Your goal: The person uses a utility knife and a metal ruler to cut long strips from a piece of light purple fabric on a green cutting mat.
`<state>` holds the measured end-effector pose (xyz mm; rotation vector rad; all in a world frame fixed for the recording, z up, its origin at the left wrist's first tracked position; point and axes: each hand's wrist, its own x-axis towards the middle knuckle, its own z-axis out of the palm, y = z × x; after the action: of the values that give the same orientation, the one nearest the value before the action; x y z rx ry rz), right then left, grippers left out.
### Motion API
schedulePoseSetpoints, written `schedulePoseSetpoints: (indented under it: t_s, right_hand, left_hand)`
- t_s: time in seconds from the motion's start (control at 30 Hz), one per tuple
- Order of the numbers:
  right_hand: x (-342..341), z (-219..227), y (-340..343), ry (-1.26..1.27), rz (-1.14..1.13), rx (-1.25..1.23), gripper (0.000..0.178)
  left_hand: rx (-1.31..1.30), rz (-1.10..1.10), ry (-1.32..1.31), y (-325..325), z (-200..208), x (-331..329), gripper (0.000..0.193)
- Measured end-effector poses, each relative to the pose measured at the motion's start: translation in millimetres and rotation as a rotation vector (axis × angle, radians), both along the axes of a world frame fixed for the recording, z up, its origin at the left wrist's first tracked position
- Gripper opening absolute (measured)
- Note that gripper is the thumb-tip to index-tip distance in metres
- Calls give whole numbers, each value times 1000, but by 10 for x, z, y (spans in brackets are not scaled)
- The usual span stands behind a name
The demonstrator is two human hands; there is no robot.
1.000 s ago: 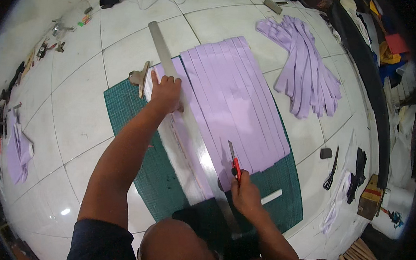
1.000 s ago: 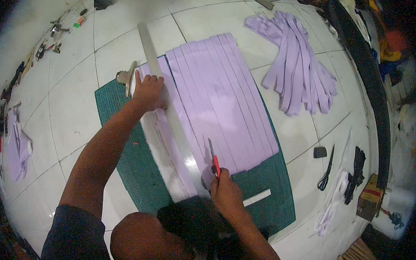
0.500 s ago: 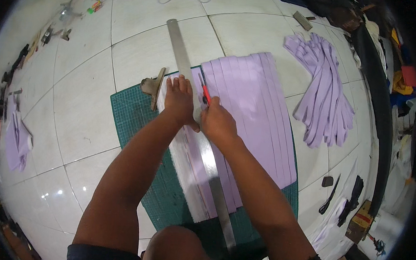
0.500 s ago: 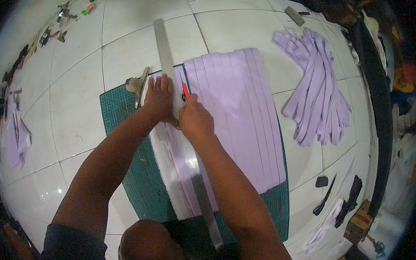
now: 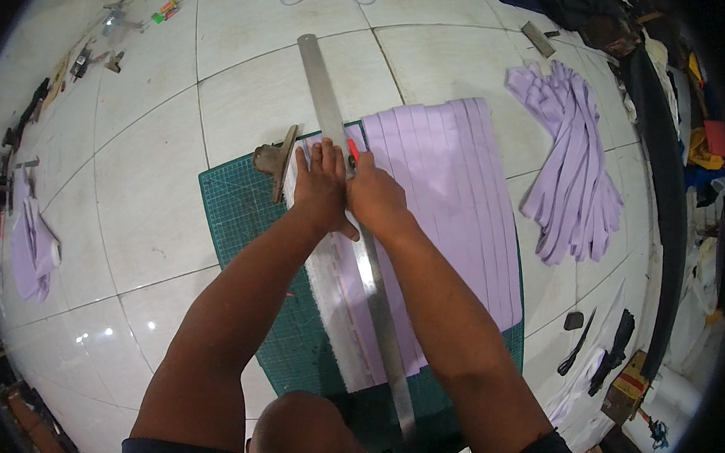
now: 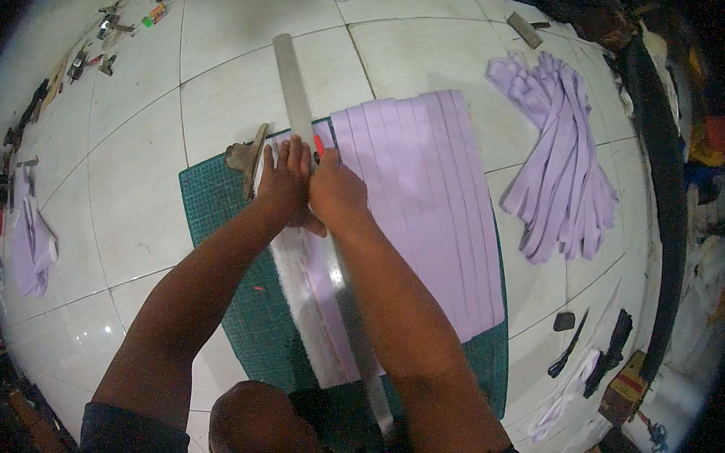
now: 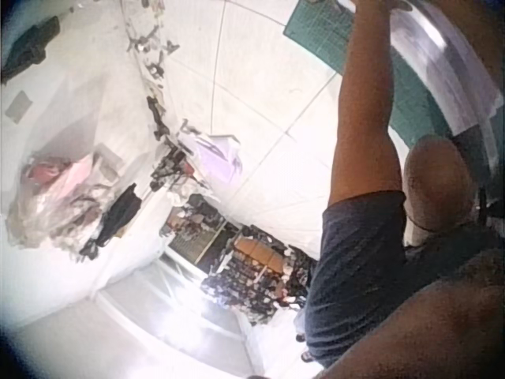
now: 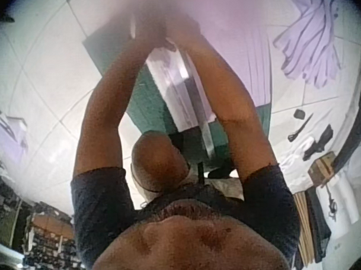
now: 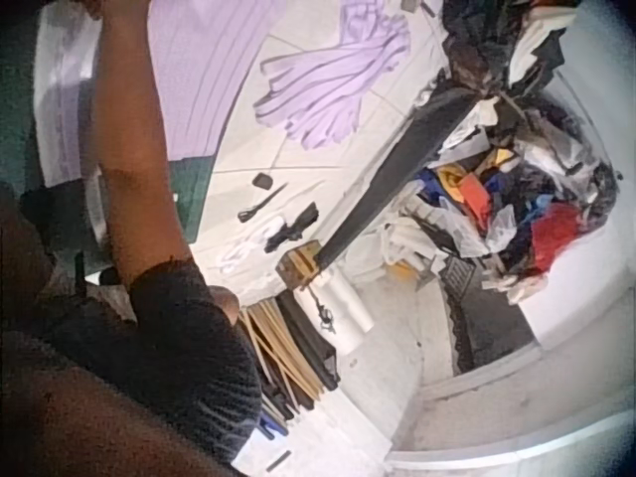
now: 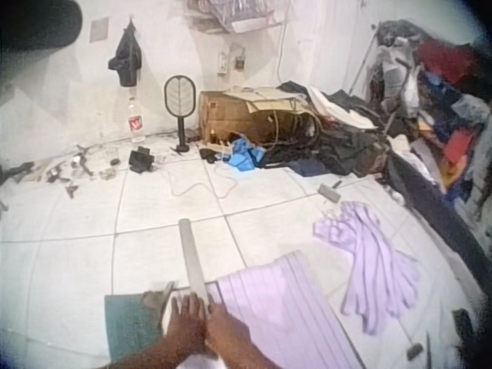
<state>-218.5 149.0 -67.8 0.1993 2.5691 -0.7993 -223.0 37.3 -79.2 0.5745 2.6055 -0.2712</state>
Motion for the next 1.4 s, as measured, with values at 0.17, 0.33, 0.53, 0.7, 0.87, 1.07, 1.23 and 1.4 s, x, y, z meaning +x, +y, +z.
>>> schedulePoseSetpoints:
  t_s: [0.17,0.33,0.53,0.7,0.87,1.07,1.23,1.4]
  right_hand:
    - [175,59,58,0,22,-20,29]
    - [1086,185,230,-233,-32,-40,28]
    - [2096,190,535,-329,-34,27,27]
    - [1930,545,560,-407,-37,110,26]
    - [1311,311,495,-34,-18,39,26]
    - [402,-49,39,184,-56,-36,28]
    - [228,-117,-137,98,-64,-30,30]
    - [214,-139,-144,94,-26,45,34]
  left_hand:
    - [-44,-29,76,19,-61,-14,151]
    - [-53,-14,28,-29,60,7,154]
    - [-37,-37,32,5,4,-1,157]
    - [-40,-15,-5,-21,60,13,158]
    - [-6,-10,13,-57,30,6,159]
    - [12,-30,63,-82,-46,32,128]
    - [59,-12,96,-149,-292,21,137]
    - [32,-6,60,-145,-261,16,157]
